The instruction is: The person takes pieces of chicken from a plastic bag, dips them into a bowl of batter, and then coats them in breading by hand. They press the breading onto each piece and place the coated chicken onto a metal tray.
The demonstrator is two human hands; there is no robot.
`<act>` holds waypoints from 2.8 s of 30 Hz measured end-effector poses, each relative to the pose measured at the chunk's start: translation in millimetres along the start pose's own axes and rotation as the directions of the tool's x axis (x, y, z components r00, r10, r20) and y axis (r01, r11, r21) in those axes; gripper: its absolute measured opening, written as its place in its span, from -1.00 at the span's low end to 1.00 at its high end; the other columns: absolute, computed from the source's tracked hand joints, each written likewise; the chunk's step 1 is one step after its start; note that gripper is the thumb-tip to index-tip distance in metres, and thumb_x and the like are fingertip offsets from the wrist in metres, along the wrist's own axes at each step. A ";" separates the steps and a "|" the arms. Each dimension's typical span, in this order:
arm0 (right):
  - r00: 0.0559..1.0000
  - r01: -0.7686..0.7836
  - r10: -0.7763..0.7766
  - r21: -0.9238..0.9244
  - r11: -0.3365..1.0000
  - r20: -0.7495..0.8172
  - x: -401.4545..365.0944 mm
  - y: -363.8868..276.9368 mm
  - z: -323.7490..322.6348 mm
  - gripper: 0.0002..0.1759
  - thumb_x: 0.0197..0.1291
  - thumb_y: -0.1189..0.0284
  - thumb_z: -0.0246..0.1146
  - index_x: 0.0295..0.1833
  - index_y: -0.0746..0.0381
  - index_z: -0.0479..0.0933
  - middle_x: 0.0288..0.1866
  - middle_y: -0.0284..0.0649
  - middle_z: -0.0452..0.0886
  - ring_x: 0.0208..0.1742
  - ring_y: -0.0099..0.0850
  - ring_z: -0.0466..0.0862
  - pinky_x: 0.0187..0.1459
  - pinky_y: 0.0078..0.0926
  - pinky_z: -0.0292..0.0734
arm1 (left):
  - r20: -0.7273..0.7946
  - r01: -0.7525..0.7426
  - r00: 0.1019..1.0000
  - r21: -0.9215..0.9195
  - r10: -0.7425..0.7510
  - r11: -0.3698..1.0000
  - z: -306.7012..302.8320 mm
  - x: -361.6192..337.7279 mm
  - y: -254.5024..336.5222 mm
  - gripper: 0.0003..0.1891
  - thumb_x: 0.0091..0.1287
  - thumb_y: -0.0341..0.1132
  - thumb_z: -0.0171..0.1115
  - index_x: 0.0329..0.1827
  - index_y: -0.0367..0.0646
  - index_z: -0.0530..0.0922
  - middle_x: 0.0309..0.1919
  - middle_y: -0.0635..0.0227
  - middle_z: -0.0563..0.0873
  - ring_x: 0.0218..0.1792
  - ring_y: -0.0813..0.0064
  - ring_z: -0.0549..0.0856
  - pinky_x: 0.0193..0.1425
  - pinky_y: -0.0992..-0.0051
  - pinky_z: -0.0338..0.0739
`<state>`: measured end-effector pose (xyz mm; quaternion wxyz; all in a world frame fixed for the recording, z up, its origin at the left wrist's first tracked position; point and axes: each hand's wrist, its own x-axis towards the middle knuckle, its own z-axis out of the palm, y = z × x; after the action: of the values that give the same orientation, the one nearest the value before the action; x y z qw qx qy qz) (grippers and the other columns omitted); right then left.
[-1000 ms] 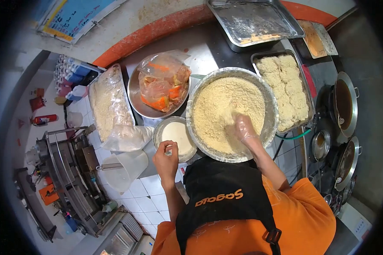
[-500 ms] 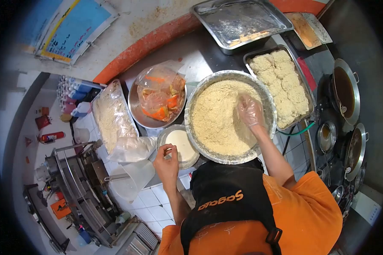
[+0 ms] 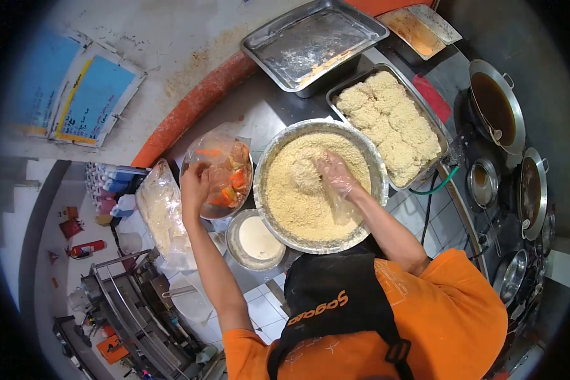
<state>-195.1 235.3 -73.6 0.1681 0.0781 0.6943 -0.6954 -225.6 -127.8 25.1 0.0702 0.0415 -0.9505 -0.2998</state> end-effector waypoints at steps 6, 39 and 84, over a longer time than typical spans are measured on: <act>0.997 -0.083 0.082 0.156 0.984 0.015 8.1 -72.1 -69.5 -0.06 0.34 -0.02 0.33 0.57 0.36 0.13 0.49 0.07 0.40 0.55 -0.21 0.33 0.51 -0.24 0.27 | 0.404 -0.143 0.915 0.359 -0.015 0.922 22.1 29.9 -47.6 -0.76 0.21 -0.53 0.22 -0.09 -0.30 0.74 -0.22 -0.06 0.78 -0.25 0.20 0.82 -0.11 0.38 0.66; 0.951 -0.015 -0.060 -0.238 0.971 -0.302 4.6 -81.0 -190.4 -0.55 0.46 0.24 0.18 0.32 0.26 0.52 0.20 -0.12 0.64 0.05 -0.31 0.70 -0.03 -0.34 0.63 | 0.479 -0.252 0.846 0.747 -0.235 0.615 27.1 15.5 -81.3 -0.81 0.21 -0.27 0.24 -0.30 -0.13 0.78 -0.27 0.08 0.81 -0.23 0.08 0.81 -0.11 0.12 0.66; 0.440 0.885 -0.287 -0.358 0.296 0.851 97.5 -78.6 252.6 -0.44 0.23 0.36 0.38 0.35 0.19 0.49 0.12 0.07 0.67 0.16 0.04 0.65 0.22 -0.02 0.52 | -0.478 0.027 0.871 -0.181 -0.112 0.983 21.9 -18.6 -78.6 -0.74 -0.03 -0.11 0.32 -0.56 -0.14 0.71 -0.59 0.03 0.69 -0.61 0.13 0.63 -0.51 0.16 0.48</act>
<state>-281.3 -29.1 -27.1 0.1147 -0.5346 0.7823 -0.2985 -207.8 -177.5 -39.9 0.2989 0.1436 -0.8716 -0.3612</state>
